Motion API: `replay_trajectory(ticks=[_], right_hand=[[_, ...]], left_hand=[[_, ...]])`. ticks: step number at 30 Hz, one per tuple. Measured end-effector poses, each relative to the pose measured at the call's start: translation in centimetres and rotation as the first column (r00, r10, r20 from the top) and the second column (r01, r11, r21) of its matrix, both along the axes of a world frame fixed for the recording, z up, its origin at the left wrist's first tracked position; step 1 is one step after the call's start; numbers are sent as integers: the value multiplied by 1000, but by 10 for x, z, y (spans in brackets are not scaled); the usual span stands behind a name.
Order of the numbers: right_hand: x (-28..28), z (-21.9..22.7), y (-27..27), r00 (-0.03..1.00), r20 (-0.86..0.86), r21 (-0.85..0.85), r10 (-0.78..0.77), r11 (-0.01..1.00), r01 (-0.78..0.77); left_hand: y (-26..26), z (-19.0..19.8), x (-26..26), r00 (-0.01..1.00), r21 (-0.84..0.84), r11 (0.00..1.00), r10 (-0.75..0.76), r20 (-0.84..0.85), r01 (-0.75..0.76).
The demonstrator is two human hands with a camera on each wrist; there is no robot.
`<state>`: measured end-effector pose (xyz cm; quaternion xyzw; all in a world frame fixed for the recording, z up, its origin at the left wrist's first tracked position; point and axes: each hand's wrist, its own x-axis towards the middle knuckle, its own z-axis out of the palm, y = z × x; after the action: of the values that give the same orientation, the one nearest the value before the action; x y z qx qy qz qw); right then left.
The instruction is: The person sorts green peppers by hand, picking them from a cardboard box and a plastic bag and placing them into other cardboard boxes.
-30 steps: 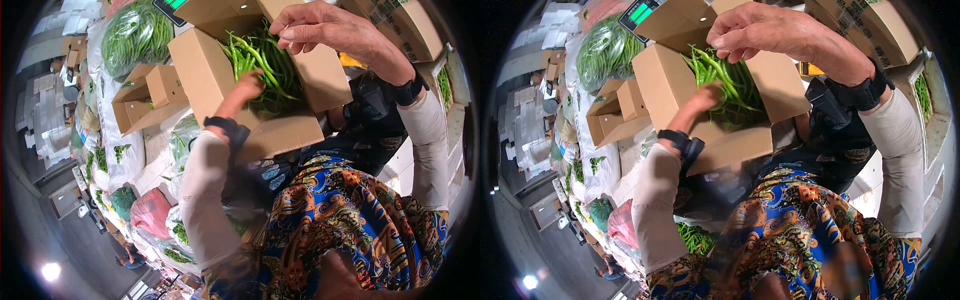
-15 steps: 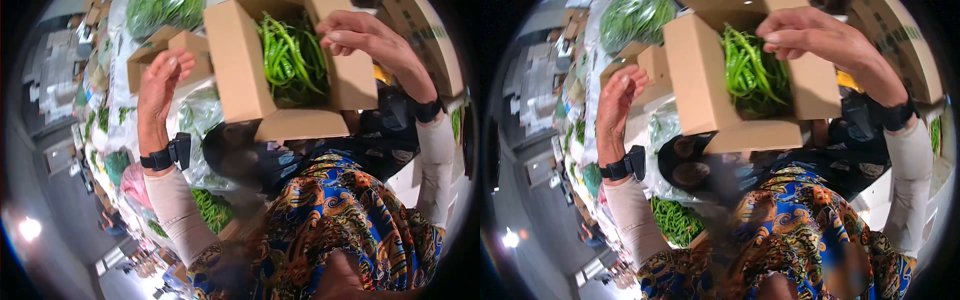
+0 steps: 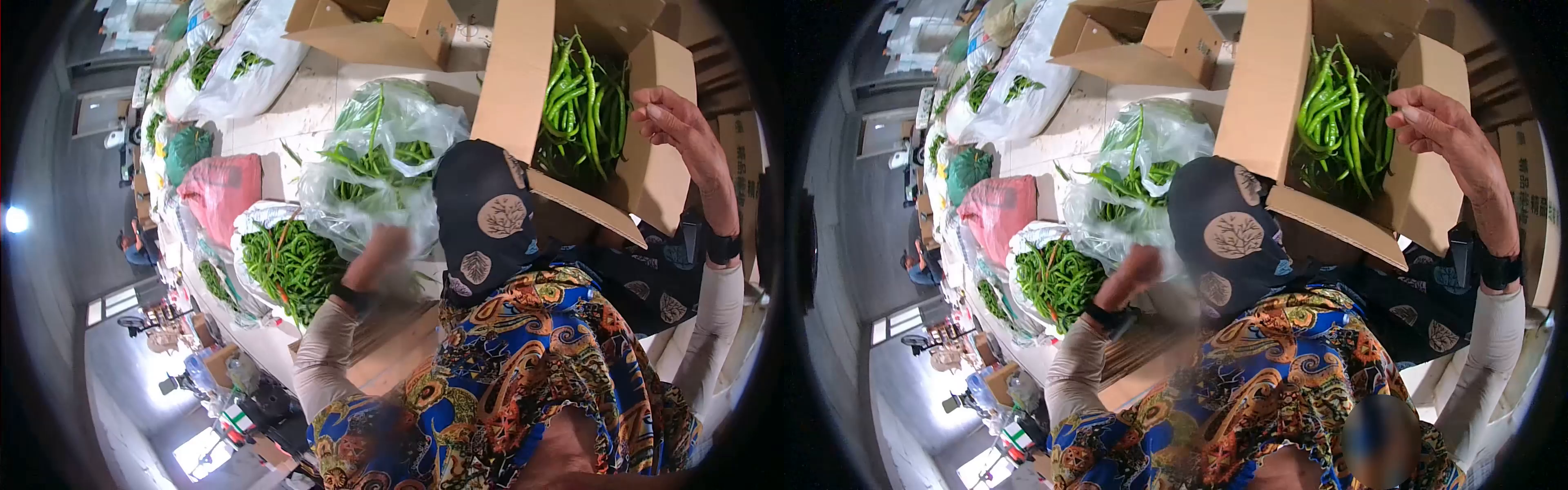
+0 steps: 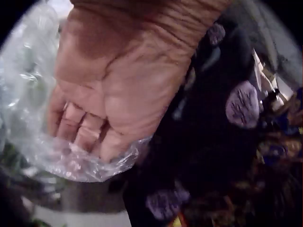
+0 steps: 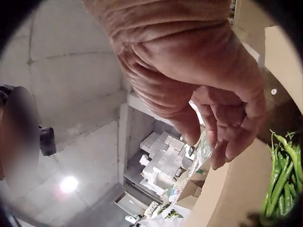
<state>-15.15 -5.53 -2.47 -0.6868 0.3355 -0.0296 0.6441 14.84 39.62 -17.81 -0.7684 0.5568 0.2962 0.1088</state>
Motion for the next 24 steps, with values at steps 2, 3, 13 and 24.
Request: replay_trajectory(ticks=[2,3,13,24], right_hand=[[4,-1,2,1000,-17,9,17,1000,-17],[5,-2,1,1000,-28,20,9,1000,-8],[9,-6,0,999,-25,48,-32,998,34],[124,49,67,896,183,-326,405,885,-334]], left_hand=[[53,-28,-39,963,-218,974,-111,-245,57],[60,-25,-49,964,-223,974,-103,-245,47],[-27,-27,73,329,-239,226,675,-661,-944],[-105,-76,102,594,-576,521,801,74,-630]])
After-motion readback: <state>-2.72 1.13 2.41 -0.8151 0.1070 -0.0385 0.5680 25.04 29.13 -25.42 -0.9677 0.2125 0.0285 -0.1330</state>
